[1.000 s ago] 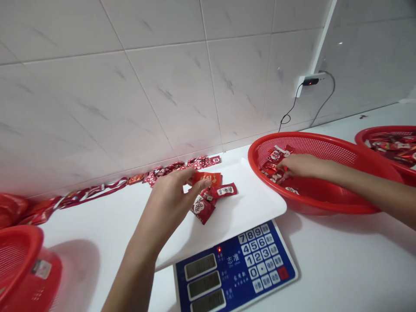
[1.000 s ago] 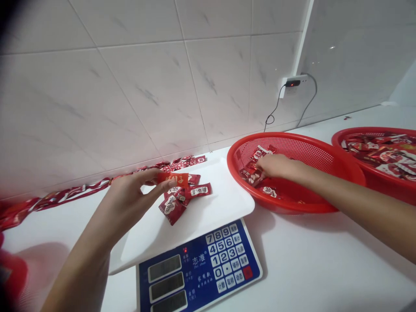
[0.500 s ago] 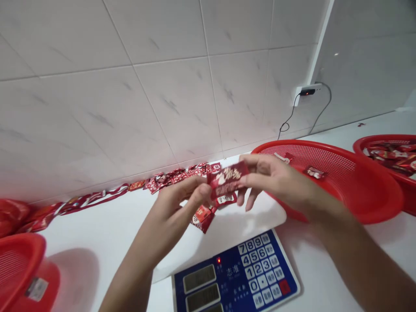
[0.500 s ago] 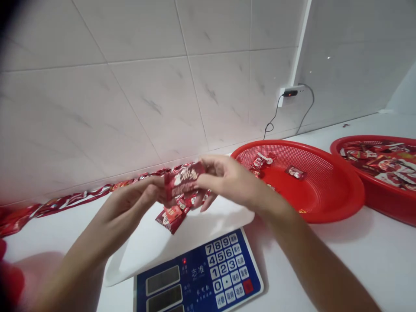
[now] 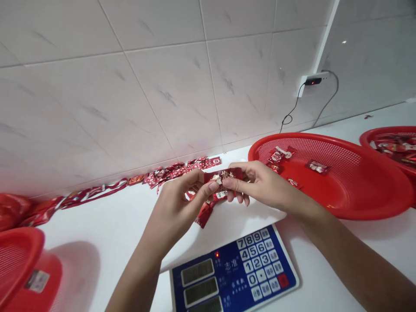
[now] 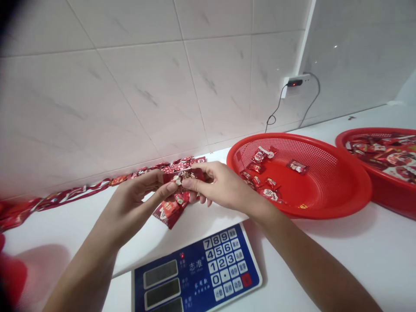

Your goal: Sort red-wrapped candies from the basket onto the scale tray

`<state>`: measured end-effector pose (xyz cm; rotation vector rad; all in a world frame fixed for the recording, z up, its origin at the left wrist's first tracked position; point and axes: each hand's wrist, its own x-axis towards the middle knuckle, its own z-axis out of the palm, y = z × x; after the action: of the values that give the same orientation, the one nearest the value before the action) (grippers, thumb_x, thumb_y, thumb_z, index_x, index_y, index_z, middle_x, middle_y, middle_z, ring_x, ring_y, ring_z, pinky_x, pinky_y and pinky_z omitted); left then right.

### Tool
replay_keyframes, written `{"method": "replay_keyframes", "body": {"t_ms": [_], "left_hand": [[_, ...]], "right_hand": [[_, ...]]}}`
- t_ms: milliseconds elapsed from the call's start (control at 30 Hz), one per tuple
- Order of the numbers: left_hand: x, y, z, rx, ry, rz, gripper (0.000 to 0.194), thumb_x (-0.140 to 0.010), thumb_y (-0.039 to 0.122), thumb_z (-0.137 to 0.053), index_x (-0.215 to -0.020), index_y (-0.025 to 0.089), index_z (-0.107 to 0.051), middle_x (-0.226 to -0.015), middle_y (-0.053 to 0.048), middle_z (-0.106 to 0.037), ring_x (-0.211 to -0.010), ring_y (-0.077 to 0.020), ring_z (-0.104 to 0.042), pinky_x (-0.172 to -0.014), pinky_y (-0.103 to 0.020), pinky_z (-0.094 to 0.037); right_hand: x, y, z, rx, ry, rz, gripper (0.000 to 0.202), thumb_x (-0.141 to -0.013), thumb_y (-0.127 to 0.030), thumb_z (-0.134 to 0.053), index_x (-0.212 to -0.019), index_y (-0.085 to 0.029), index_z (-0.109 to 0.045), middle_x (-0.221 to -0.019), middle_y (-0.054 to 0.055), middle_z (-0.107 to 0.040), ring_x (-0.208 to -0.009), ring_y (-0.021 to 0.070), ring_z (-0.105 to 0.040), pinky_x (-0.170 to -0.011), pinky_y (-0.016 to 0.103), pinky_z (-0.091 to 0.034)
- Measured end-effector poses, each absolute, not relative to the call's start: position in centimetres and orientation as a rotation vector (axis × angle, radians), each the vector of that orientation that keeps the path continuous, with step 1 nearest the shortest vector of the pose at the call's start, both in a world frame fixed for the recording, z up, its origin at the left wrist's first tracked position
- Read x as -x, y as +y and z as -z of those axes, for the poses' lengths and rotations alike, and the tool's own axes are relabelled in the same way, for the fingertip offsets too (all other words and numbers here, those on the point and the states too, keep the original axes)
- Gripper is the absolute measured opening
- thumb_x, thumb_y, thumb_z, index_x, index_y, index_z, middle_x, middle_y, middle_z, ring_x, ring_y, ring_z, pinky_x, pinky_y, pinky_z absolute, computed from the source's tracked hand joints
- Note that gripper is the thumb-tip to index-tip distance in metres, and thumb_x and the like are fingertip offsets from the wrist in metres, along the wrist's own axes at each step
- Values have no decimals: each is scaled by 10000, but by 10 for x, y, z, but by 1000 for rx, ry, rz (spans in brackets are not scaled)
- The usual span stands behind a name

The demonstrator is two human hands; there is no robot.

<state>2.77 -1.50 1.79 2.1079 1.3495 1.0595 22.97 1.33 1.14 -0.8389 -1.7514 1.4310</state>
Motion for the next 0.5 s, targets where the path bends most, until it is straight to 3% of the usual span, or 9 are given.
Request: {"method": "replay_keyframes", "body": {"t_ms": [133,300,500], "left_hand": [[-28,-18,-20,-2100,1336,-1062,390,-947,453,-634,-659,210,-533,-598,36,-541,-574,-123,-508,-501,-234,-366],[-26,-19,-23,-2066,1309,-1052,384,-954,459,-632,-672,219,-532,-609,33,-548,-562,-128,-495,-492,-246,-366],[-25,-19,-23,-2204,1367,-1232,237,-927,360,-673,-734,238,-609,-693,24,-631,-669,-156,-581,-622,-273,-456]], "right_hand": [[-229,10,-14,809,-1724,-1455,160,-913,-305,-760,-911,-153,-709,-676,-9,-652,-599,86,-566,-529,190,-452],[-232,9,-17,757,-1719,-1513,174,-915,-323,-762,-987,-165,-756,-691,-6,-666,-603,90,-572,-569,208,-482],[-236,14,-12,683,-1658,-1583,312,-929,-438,-739,-1084,-168,-755,-774,15,-695,-635,97,-617,-572,203,-533]]}}
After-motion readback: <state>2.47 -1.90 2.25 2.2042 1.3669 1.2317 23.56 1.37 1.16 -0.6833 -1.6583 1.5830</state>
